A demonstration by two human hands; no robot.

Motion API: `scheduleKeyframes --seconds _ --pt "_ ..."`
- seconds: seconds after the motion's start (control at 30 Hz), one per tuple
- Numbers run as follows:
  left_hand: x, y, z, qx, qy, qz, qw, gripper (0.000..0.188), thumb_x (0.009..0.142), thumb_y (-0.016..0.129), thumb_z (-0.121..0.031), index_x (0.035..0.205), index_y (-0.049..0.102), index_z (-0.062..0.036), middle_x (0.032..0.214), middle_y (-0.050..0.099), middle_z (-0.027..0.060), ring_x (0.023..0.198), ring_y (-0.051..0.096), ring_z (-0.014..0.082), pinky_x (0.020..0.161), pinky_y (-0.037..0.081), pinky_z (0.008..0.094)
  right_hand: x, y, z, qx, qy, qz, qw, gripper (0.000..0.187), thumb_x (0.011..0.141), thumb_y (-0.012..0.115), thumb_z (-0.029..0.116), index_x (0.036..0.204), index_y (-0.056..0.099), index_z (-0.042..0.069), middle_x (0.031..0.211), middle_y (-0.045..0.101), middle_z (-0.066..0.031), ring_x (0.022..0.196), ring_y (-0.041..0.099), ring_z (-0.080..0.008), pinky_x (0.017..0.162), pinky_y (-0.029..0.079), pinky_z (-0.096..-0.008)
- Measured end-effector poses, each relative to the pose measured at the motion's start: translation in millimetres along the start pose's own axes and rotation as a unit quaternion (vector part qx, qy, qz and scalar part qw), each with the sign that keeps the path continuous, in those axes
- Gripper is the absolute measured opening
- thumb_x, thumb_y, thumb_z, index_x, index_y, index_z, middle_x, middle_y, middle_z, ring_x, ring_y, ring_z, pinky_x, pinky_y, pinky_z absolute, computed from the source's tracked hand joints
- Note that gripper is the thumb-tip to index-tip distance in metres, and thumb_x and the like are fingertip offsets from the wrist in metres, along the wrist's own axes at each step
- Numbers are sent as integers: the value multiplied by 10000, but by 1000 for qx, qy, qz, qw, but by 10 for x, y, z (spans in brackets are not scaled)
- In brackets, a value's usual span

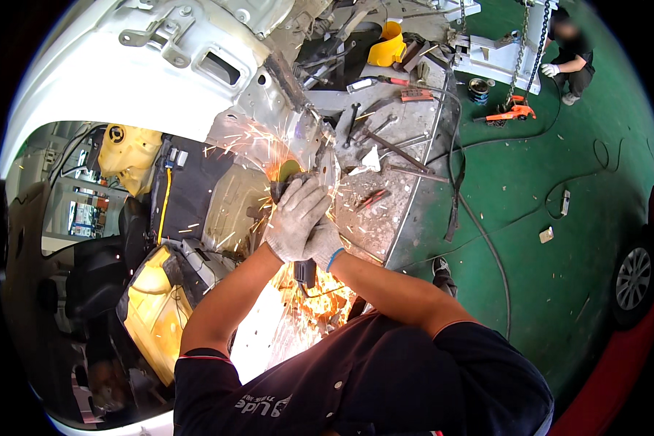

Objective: The person uses an angle grinder to smooth the metal frame of a car door, producing sparks. They then switch to a hammer to tap and shape the same area. The work is performed in a workshop with tools and another vehicle visible.

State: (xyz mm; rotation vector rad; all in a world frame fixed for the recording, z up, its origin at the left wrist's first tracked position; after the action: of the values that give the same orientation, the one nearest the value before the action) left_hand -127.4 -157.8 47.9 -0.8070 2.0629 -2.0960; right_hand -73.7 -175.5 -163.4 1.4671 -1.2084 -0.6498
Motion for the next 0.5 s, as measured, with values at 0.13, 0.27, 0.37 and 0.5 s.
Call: scheduleKeyframes --seconds 0.13,0.27,0.37,0.5 --pt "0 -14 -1 7 -1 -10 1000 732 678 752 -230 1357 638 20 1394 626 187 1414 525 410 1228 352 572 -17 72 23 19 -2 48 999 373 1126 355 229 1374 581 65 1376 659 -130 1289 619 -279 1140 485 -446" --pt "37 4 -27 2 -12 4 1000 697 688 753 -225 1333 653 20 1382 641 187 1407 535 411 1228 351 576 40 4 16 27 -3 4 1000 377 1133 348 246 1359 599 80 1373 661 -126 1286 621 -278 1143 478 -435" --pt "-35 43 28 11 -21 -3 1000 682 697 754 -227 1327 658 16 1385 645 184 1409 536 406 1233 348 576 -59 32 -6 -27 21 -251 967 374 1138 351 262 1355 609 100 1371 661 -117 1285 620 -272 1146 472 -421" --pt "50 -10 -17 -3 -27 0 1000 672 716 759 -223 1339 657 9 1396 642 182 1413 536 396 1240 346 573 28 199 5 56 35 73 995 370 1133 378 293 1355 614 114 1381 661 -110 1291 615 -262 1145 469 -403"
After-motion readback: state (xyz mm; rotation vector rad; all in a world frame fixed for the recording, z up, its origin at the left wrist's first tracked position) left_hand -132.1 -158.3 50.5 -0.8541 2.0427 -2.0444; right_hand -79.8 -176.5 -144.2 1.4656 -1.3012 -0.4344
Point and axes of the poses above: each hand's wrist, its own x-axis towards the middle knuckle, its own y-axis out of the palm, z = x × y, the point moved 8 cm from there along x, towards the middle knuckle
